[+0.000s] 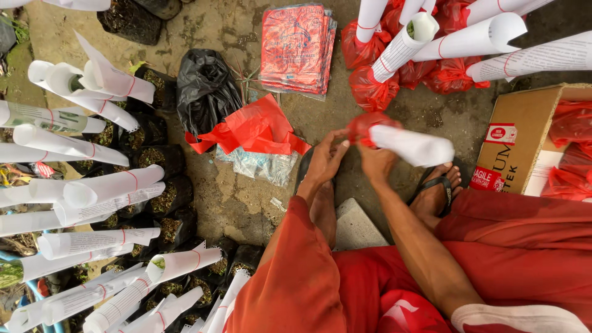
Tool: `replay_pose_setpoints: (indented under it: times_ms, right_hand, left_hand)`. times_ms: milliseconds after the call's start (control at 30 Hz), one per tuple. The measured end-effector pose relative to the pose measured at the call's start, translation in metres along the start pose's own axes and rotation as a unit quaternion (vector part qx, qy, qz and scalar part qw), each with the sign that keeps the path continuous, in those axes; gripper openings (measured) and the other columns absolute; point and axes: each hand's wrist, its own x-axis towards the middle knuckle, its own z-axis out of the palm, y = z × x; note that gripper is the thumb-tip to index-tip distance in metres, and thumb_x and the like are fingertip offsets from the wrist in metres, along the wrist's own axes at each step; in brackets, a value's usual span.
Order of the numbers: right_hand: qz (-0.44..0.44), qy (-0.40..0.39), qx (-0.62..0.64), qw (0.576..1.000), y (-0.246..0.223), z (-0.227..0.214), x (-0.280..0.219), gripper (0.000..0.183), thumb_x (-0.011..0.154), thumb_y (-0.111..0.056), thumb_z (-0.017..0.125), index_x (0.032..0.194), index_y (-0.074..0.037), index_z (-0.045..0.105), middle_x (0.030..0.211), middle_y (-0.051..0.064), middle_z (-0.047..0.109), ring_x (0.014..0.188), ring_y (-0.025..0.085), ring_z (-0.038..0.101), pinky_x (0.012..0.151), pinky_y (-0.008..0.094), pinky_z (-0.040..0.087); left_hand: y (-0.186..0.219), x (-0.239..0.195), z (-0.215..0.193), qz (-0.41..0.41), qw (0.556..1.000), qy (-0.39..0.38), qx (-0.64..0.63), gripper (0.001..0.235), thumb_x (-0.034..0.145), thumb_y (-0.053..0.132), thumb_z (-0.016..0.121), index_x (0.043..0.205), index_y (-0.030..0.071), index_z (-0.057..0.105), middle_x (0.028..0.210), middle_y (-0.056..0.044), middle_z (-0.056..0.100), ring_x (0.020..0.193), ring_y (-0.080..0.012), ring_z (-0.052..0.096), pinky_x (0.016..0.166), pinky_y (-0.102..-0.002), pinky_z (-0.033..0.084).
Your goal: The person wraps small potted plants in red plastic bags and ties them with string. The person places the wrapped plants into a cardboard box.
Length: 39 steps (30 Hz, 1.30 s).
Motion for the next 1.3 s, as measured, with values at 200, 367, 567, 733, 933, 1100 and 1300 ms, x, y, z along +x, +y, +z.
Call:
replay_pose_setpoints:
  times_ms: [200,367,567,733,933,1100,1300]
  right_hand:
    - [-0.002,0.210,0.028,0.977,0.054,-0.030,0.091,0.117,0.078,-0.035,0.101,0.152,0.010,0.022,0.155,0.033,0.028,0.142,0.049,0.030,0.119,0.060,0.021]
    - [0.115,0.205,0.306,0.922,0.002,-0.033,0.085,0.086,0.083,-0.033,0.088,0.137,-0.002,0.029,0.139,0.017,0.032,0.121,0.039,0.051,0.098,0.057,0.051]
    - [-0.115,-0.035,0.155,0.981,-0.074,0.006,-0.022,0.026,0.103,-0.025,0.073,0.111,-0.003,0.062,0.109,0.009,0.055,0.104,0.023,0.056,0.095,0.038,0.046]
    - [0.040,-0.355,0.298,0.885,-0.122,0.017,-0.011,0.032,0.105,-0.030,0.064,0.098,0.000,0.073,0.089,0.002,0.074,0.084,0.010,0.066,0.075,0.025,0.051]
    - [0.094,-0.404,0.359,0.836,-0.145,-0.011,0.013,0.023,0.098,-0.024,0.071,0.102,-0.001,0.071,0.089,0.003,0.069,0.077,0.010,0.058,0.070,0.028,0.047]
    - [0.229,-0.363,0.359,0.829,-0.145,-0.021,0.021,0.030,0.098,-0.033,0.055,0.109,-0.009,0.071,0.094,-0.003,0.073,0.079,0.007,0.065,0.067,0.025,0.051]
    - [0.170,-0.440,0.287,0.834,-0.127,-0.026,0.039,0.022,0.099,-0.016,0.067,0.114,-0.001,0.074,0.102,0.003,0.076,0.085,0.010,0.068,0.076,0.027,0.055]
  left_hand:
    - [-0.010,-0.035,-0.092,0.089,0.893,0.235,0.373,0.039,0.089,0.012,0.073,0.128,0.012,0.067,0.136,-0.011,0.064,0.127,-0.0358,0.056,0.107,-0.047,0.042]
    - [-0.018,-0.042,-0.146,0.063,0.802,0.256,0.535,0.029,0.077,0.015,0.074,0.105,0.016,0.077,0.133,-0.012,0.065,0.121,-0.0353,0.051,0.102,-0.051,0.037]
    - [-0.001,-0.027,-0.143,-0.034,0.920,0.234,0.313,0.015,0.094,0.025,0.072,0.100,0.011,0.073,0.095,-0.007,0.074,0.081,-0.0205,0.063,0.073,-0.039,0.046]
    - [0.025,-0.020,-0.105,0.049,0.971,0.200,0.121,0.023,0.097,0.020,0.078,0.101,0.004,0.063,0.079,-0.005,0.068,0.070,-0.0123,0.060,0.063,-0.027,0.048]
    - [0.037,-0.030,-0.053,0.086,0.979,0.163,0.090,0.067,0.081,0.019,0.083,0.133,0.004,0.043,0.087,-0.004,0.069,0.069,-0.0131,0.062,0.062,-0.029,0.051]
    - [0.008,-0.036,-0.024,0.052,0.980,0.160,0.107,0.073,0.087,0.020,0.081,0.143,0.003,0.037,0.100,-0.010,0.069,0.070,-0.0197,0.063,0.066,-0.033,0.053]
    - [-0.025,-0.032,-0.014,0.294,0.869,0.219,0.333,0.046,0.093,0.012,0.072,0.127,0.003,0.042,0.115,-0.012,0.071,0.088,-0.0301,0.071,0.078,-0.037,0.055]
